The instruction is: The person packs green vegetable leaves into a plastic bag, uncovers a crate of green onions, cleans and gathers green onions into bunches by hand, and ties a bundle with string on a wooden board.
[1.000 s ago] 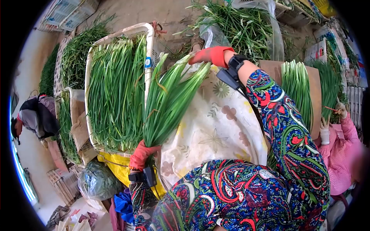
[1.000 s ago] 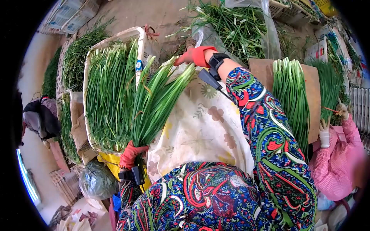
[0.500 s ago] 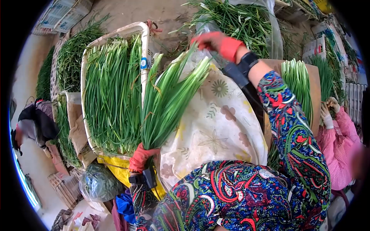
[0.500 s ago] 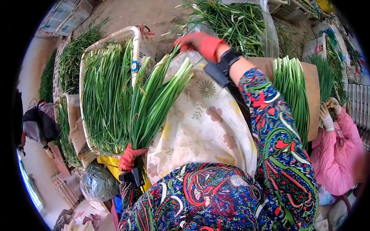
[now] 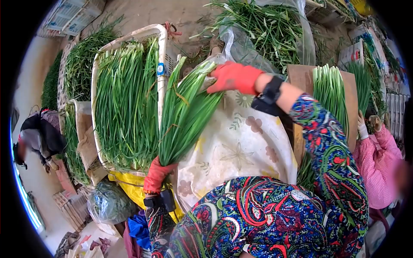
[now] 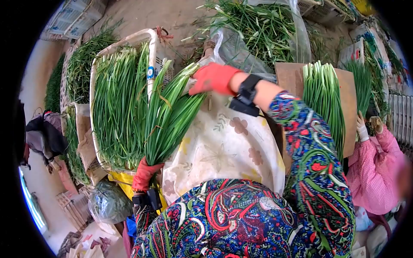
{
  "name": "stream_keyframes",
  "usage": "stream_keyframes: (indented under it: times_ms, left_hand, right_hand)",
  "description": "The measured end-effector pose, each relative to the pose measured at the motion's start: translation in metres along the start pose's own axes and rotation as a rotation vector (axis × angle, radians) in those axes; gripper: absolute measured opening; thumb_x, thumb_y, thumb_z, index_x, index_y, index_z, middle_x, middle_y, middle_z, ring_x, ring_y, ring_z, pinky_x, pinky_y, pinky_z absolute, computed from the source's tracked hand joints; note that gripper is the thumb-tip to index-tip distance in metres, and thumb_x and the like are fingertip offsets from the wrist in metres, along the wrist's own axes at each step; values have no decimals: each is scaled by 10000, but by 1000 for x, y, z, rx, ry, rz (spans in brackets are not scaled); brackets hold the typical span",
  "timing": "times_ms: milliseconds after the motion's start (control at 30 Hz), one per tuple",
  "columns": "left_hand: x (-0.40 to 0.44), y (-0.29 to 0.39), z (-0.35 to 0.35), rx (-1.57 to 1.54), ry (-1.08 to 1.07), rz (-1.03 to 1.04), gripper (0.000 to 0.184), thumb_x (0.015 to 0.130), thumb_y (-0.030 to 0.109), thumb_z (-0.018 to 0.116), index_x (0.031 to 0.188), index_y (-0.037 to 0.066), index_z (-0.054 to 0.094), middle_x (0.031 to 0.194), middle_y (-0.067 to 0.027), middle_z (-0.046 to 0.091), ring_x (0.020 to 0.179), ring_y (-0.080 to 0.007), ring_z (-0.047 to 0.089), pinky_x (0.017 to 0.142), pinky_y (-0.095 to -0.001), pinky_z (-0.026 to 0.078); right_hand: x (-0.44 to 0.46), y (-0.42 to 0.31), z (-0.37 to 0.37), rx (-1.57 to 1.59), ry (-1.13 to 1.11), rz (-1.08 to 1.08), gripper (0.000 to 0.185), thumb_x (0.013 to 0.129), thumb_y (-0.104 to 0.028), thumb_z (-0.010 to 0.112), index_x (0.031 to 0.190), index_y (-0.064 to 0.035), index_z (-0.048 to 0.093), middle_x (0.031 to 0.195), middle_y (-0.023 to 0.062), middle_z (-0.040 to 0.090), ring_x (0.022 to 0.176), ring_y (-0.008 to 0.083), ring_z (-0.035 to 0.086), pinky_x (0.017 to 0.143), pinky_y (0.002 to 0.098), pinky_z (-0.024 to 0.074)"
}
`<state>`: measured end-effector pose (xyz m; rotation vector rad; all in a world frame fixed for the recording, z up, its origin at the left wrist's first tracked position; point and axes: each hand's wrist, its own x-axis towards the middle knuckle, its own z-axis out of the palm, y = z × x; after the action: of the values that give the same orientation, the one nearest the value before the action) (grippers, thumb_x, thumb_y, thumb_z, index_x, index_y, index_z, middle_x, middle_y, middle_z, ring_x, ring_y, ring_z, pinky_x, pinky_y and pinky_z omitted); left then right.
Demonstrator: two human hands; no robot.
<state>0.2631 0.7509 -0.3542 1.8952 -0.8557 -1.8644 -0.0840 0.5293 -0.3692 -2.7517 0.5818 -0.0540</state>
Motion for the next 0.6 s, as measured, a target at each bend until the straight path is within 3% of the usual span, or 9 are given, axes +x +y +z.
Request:
stream_keyframes:
  times_ms: [33, 100, 233, 400, 500, 567, 600]
  left_hand:
    - [-2, 4, 2, 31, 17, 0, 288, 666, 65, 714, 907, 28, 562, 695, -18, 587, 528, -108, 529, 476, -242, 432]
    - [-7, 12, 6, 86, 58, -3, 254, 666, 66, 713, 858, 24, 553, 641, -20, 576, 504, -120, 535, 468, -245, 429]
    - [-5, 9, 6, 61, 50, 4, 261, 664, 64, 713, 856, 16, 542, 650, -39, 574, 503, -125, 537, 476, -256, 441]
    - [5, -3, 2, 5, 11, 12, 278, 658, 46, 713, 877, 10, 545, 651, -45, 577, 512, -134, 549, 479, -263, 446]
    - [2, 1, 2, 17, 8, 18, 279, 658, 46, 712, 879, 12, 545, 650, -43, 579, 511, -134, 548, 479, -261, 444]
    - [-1, 3, 2, 22, 19, 29, 278, 659, 49, 712, 879, 13, 545, 650, -40, 581, 510, -131, 547, 480, -258, 443]
    - [-1, 4, 1, 47, 16, 29, 305, 660, 63, 716, 912, 17, 550, 682, -35, 587, 532, -120, 540, 491, -253, 442]
  right_hand:
    - [19, -13, -4, 354, -113, 311, 316, 765, -301, 524, 997, -103, 607, 1016, 145, 579, 935, 318, 531, 793, 364, 415]
    - [36, -31, -8, 587, -129, 593, 381, 706, -374, 569, 892, -45, 622, 865, 169, 604, 861, 321, 553, 767, 357, 424]
    - [43, -20, 10, 610, -7, 553, 290, 729, -287, 554, 924, -86, 629, 879, 137, 617, 830, 296, 569, 747, 342, 435]
    - [50, 5, 38, 144, 130, 683, 191, 768, -212, 489, 892, -113, 596, 857, 131, 612, 834, 301, 575, 741, 359, 448]
    - [13, 29, 5, 434, 410, 670, 201, 782, -169, 458, 927, -96, 577, 872, 125, 608, 823, 306, 573, 744, 363, 450]
    - [-19, 61, -14, -44, 448, 447, 212, 796, -130, 437, 964, -51, 539, 926, 138, 592, 862, 297, 560, 770, 365, 442]
    - [-36, 90, -22, -139, 397, 572, 223, 791, -124, 454, 983, -32, 520, 967, 148, 575, 895, 293, 547, 792, 360, 433]
